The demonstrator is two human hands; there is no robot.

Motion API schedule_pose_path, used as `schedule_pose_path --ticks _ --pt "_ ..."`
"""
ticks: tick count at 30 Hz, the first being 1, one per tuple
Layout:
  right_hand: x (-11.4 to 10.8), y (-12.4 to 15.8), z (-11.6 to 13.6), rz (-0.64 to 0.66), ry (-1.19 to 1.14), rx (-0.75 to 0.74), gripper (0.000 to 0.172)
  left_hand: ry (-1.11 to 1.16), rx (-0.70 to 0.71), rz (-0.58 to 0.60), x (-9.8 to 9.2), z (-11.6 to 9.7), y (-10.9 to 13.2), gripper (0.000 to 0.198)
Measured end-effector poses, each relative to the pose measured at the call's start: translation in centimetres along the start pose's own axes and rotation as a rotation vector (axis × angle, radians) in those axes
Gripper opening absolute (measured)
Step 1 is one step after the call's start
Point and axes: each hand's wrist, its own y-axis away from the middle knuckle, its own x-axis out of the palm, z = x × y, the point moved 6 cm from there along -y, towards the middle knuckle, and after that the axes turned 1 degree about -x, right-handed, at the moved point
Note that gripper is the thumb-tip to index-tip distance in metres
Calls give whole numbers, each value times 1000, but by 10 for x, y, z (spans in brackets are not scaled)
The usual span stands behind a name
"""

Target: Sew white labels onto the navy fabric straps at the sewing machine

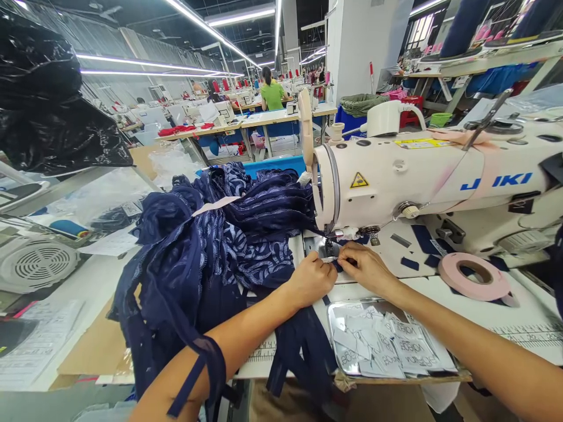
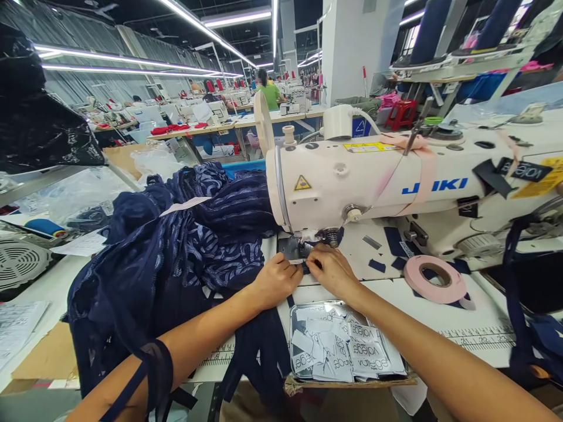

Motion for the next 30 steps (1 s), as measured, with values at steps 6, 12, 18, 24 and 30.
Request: schedule_pose_path --ticks 6,12,18,24,30 --pt "-2 14 14 21 212 -142 24 37 -16 40 4 -1 -3 22" --pt "8 27 38 124 678 -351 32 112 -52 117 -2 9 2 18" --pt "5 19 26 208 663 -660 33 286 37 113 -11 12 16 12" --pt "3 6 -1 176 691 -612 43 320 -116 153 9 10 1 12" --pt "4 4 -10 168 658 -558 50 305 -188 154 10 9 -8 13"
